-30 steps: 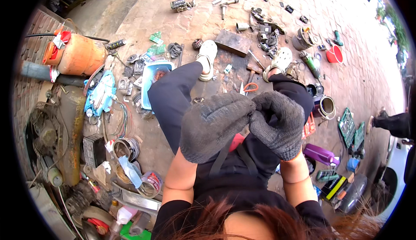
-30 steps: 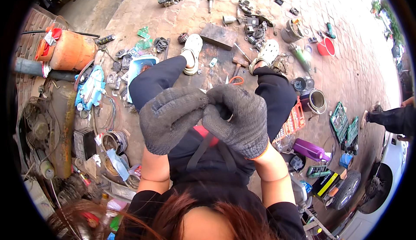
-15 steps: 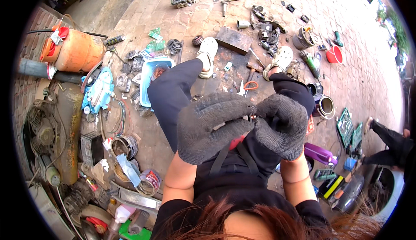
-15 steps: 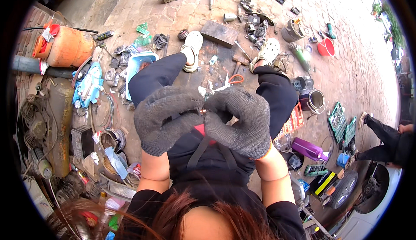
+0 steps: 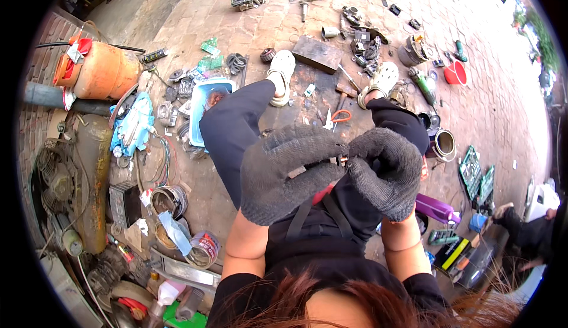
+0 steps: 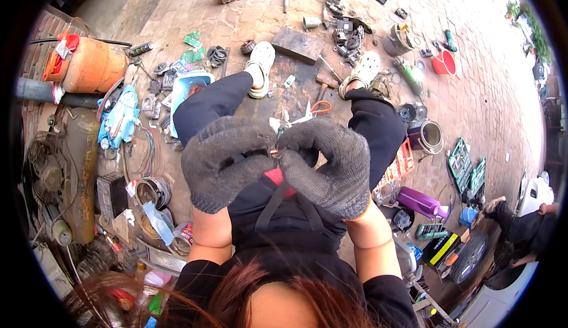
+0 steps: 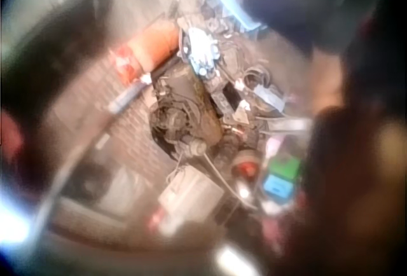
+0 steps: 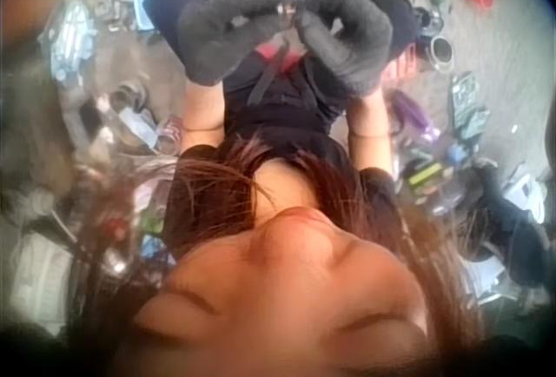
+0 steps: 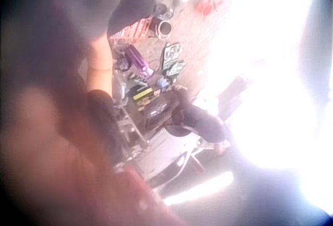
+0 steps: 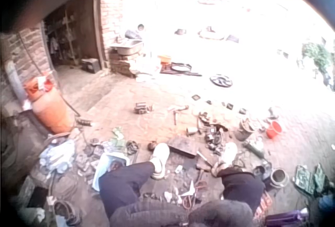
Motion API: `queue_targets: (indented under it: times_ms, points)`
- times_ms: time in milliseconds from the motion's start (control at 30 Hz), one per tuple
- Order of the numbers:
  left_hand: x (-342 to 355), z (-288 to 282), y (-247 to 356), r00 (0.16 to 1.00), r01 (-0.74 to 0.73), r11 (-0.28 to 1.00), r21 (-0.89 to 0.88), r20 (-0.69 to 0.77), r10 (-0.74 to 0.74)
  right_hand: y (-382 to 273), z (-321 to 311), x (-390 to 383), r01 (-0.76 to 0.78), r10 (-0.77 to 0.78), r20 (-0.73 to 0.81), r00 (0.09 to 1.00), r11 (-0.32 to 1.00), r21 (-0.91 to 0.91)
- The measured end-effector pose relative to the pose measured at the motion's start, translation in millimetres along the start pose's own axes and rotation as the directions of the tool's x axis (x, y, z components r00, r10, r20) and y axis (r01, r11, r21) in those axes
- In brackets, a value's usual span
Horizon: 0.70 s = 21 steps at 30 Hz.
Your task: The person sits on the floor and manipulates a small electronic component with gloved hands, using a thin wire and orange-handled scissors to cut and adjust parts. The workspace is cluttered with tools and electronic parts.
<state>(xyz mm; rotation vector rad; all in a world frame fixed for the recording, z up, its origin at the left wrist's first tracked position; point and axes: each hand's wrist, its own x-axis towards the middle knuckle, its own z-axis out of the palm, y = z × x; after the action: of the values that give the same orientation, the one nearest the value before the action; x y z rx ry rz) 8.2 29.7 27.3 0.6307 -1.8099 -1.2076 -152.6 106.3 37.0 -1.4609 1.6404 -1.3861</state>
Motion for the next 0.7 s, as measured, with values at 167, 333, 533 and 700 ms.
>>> queue_targets:
  times_ms: [167,333,533,700]
  points:
    - [-0.4,-2.0,-0.9,0.997,-0.022,0.999,0.049,0.071,0.019,4.9,2.6,-3.6,0.000,0.003,-0.050,0.999,0.999,0.050]
    - [-6.3,-1.3,-3.5,0.997,0.070,0.996,-0.061,0.029,-0.068,3.4,-6.0,-8.9,0.008,-0.006,-0.091,0.996,1.000,0.023]
    - [-4.2,0.5,-5.0,1.000,0.028,0.997,-0.067,0.013,-0.027,-3.6,-2.8,-10.5,-0.098,0.102,-0.024,0.995,0.987,0.125]
    - [-1.4,0.6,-4.0,0.999,-0.035,0.999,-0.025,0.023,0.036,0.6,5.1,-9.7,-0.074,0.081,-0.079,0.994,0.994,0.085]
